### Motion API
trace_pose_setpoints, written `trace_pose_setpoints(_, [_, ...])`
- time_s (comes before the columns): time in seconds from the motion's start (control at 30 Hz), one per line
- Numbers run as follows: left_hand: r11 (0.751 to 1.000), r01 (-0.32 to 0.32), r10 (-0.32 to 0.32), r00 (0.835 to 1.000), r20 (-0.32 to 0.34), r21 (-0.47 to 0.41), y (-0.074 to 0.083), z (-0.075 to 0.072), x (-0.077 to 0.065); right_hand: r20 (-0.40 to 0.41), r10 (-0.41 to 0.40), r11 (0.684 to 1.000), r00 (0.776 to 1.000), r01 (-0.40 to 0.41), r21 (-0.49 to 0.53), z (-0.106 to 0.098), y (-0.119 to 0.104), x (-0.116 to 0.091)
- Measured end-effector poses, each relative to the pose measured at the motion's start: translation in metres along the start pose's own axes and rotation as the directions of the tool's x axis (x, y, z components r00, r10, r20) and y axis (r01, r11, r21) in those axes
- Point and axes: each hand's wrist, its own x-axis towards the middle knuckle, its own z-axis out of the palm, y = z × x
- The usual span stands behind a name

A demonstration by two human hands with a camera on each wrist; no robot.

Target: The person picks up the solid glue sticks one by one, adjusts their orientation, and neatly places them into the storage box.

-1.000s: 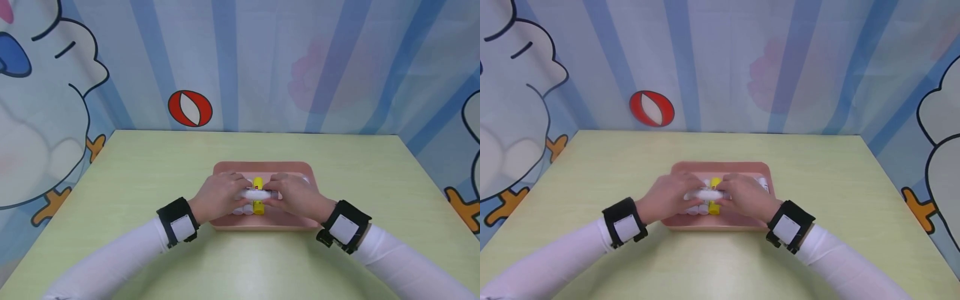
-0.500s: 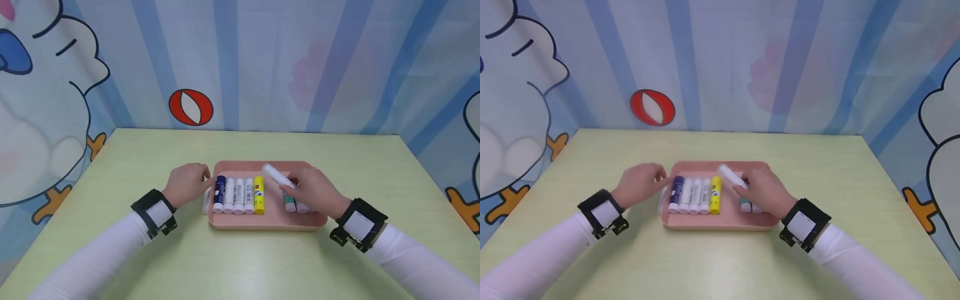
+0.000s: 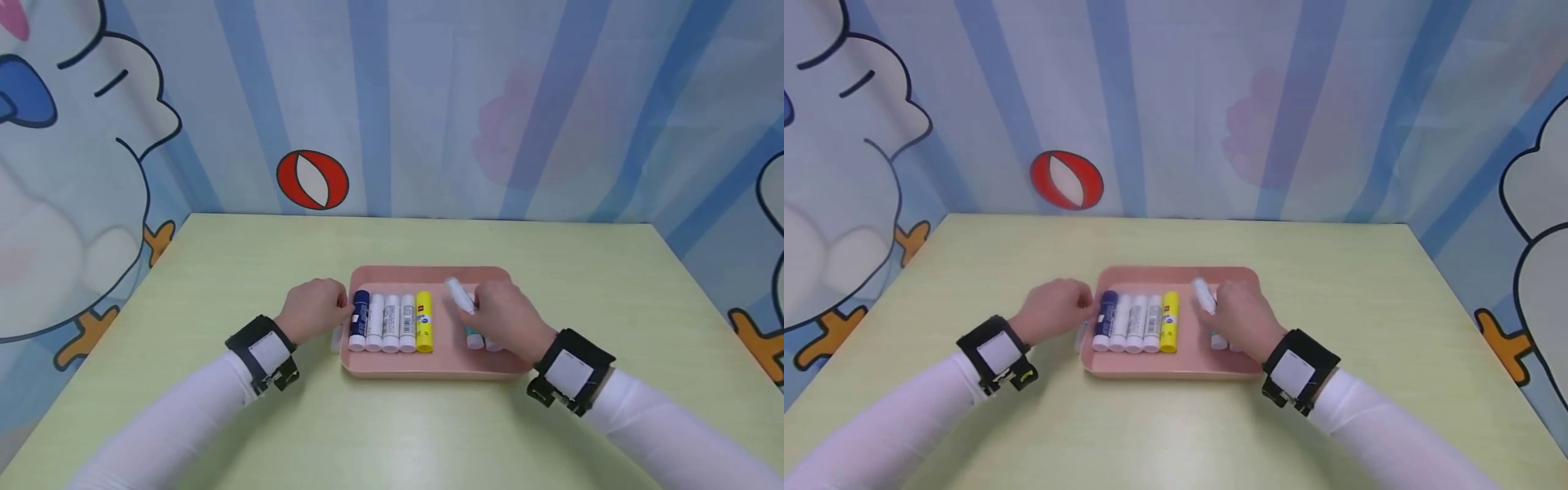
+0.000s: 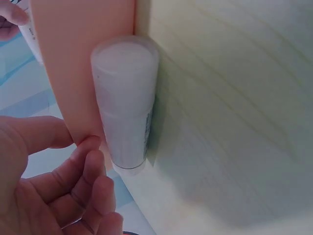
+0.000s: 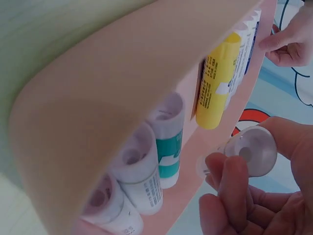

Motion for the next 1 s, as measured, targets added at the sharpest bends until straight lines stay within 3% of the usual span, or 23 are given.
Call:
trace_pose_setpoints(0.2, [1.0,0.013,-0.012,1.0,0.008,-0.018,0.001,0.001,0.001,0.039,0.026,0.996,0.999,-0.022,-0.084,0.01,-0.007,0.002])
trace_pose_setpoints(0.37, [1.0,0.017,-0.016,1.0,0.017,-0.024,0.001,0.0,0.001,0.009,0.033,0.984,0.999,-0.031,-0.178,0.018,-0.009,0.004])
trace_pose_setpoints(0.77, [1.0,-0.002,0.002,1.0,-0.005,-0.014,0.001,-0.001,0.002,0.107,0.093,0.971,0.99,-0.066,-0.231,0.023,-0.015,0.01])
trace_pose_setpoints(1.0, [0.999,0.036,-0.036,0.999,-0.012,-0.026,0.004,-0.002,0.002,0.124,0.095,0.949,0.988,-0.052,-0.31,0.027,-0.015,0.015])
